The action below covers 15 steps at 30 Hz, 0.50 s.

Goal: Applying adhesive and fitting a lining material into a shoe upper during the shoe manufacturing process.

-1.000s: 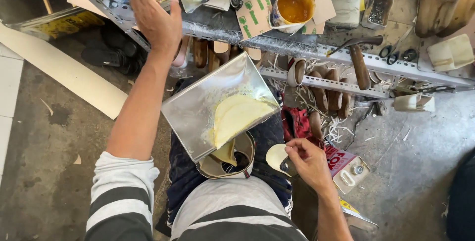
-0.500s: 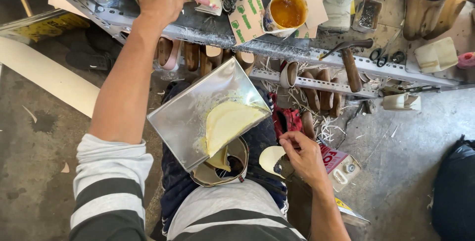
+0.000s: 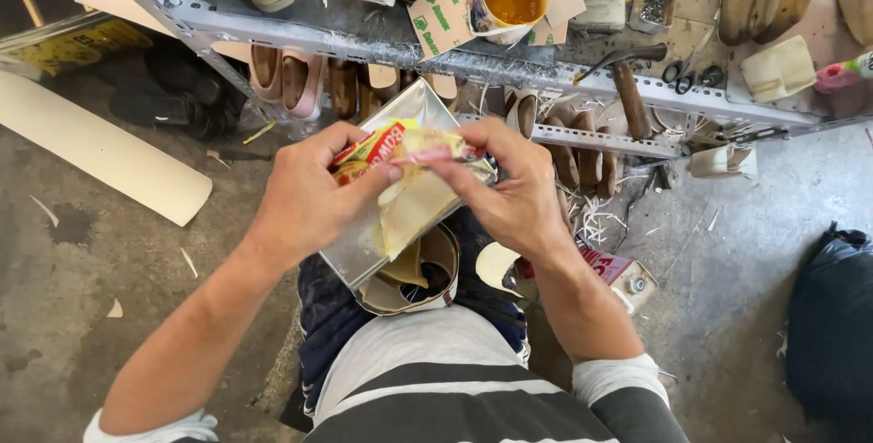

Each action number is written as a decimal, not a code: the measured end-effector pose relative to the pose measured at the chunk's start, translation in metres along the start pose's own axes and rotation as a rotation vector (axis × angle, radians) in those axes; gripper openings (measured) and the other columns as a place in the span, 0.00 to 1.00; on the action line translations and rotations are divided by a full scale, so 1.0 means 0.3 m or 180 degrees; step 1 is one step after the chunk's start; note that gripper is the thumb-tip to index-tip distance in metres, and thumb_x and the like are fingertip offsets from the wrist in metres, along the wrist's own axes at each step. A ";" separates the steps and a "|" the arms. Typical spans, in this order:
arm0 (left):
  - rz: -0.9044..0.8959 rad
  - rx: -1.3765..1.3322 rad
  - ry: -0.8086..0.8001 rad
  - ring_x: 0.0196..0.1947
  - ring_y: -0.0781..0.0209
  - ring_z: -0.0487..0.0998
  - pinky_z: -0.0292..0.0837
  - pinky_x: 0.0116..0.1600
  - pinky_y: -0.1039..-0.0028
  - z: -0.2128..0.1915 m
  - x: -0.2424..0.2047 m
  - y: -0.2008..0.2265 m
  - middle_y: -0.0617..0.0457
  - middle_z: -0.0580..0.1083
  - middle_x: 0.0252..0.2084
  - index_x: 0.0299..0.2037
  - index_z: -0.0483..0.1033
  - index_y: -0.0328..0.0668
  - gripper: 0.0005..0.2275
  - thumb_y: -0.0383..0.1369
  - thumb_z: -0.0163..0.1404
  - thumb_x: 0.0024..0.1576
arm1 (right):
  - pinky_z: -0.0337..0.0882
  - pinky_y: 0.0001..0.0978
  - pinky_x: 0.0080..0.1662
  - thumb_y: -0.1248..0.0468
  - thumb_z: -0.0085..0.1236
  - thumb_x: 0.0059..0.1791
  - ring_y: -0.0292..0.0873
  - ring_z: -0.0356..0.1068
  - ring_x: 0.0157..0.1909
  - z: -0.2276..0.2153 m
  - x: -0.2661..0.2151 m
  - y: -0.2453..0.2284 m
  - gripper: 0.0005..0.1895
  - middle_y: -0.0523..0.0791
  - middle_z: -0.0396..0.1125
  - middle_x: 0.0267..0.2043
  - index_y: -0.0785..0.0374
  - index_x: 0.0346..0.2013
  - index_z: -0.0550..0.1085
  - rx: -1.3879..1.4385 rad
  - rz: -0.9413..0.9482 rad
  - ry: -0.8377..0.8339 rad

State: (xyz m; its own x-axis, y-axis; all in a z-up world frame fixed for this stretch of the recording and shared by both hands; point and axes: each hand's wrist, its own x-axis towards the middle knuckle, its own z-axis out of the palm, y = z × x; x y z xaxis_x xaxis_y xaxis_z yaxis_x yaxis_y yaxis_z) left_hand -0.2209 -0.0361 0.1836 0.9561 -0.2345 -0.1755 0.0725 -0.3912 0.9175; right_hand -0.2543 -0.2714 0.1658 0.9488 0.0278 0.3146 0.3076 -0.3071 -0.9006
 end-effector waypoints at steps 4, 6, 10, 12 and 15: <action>-0.0009 -0.0877 0.0354 0.29 0.67 0.78 0.77 0.37 0.77 -0.040 -0.132 -0.181 0.51 0.75 0.27 0.41 0.79 0.36 0.10 0.33 0.63 0.58 | 0.74 0.31 0.48 0.71 0.65 0.51 0.35 0.68 0.36 -0.024 -0.072 0.064 0.04 0.45 0.72 0.33 0.67 0.38 0.78 0.0553 0.0230 0.0637; -0.0040 -0.0846 0.0489 0.29 0.68 0.76 0.76 0.39 0.77 -0.084 -0.177 -0.306 0.50 0.74 0.28 0.44 0.78 0.33 0.08 0.31 0.60 0.61 | 0.73 0.29 0.51 0.71 0.63 0.52 0.32 0.67 0.41 -0.064 -0.114 0.090 0.08 0.44 0.71 0.38 0.67 0.45 0.75 0.0597 0.0476 0.0653; -0.0043 -0.1064 0.0671 0.25 0.68 0.70 0.70 0.34 0.80 -0.089 -0.231 -0.423 0.48 0.74 0.30 0.46 0.76 0.33 0.05 0.27 0.53 0.65 | 0.72 0.28 0.51 0.70 0.61 0.53 0.31 0.67 0.43 -0.072 -0.205 0.113 0.09 0.43 0.72 0.39 0.67 0.47 0.76 0.0598 0.0964 0.0544; 0.0200 -0.0970 0.0599 0.35 0.65 0.72 0.70 0.39 0.78 -0.059 -0.209 -0.359 0.46 0.74 0.40 0.54 0.72 0.33 0.12 0.31 0.53 0.64 | 0.73 0.28 0.51 0.71 0.62 0.52 0.32 0.67 0.42 -0.067 -0.214 0.098 0.09 0.45 0.72 0.39 0.68 0.47 0.76 0.0596 0.0925 0.0435; 0.0538 -0.0550 0.0277 0.52 0.53 0.72 0.69 0.52 0.66 -0.032 -0.174 -0.232 0.39 0.72 0.55 0.65 0.65 0.32 0.28 0.44 0.54 0.60 | 0.73 0.28 0.50 0.71 0.64 0.51 0.33 0.67 0.41 -0.068 -0.221 0.048 0.10 0.46 0.72 0.37 0.70 0.46 0.77 0.0573 0.0871 0.0255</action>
State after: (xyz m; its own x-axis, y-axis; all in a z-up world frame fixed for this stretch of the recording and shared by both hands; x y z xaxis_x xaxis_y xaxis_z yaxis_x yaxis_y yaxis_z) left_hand -0.2731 0.0119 0.1324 0.9791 -0.2034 0.0101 -0.0502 -0.1932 0.9799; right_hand -0.3143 -0.2972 0.1381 0.9915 -0.1096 0.0699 0.0566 -0.1199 -0.9912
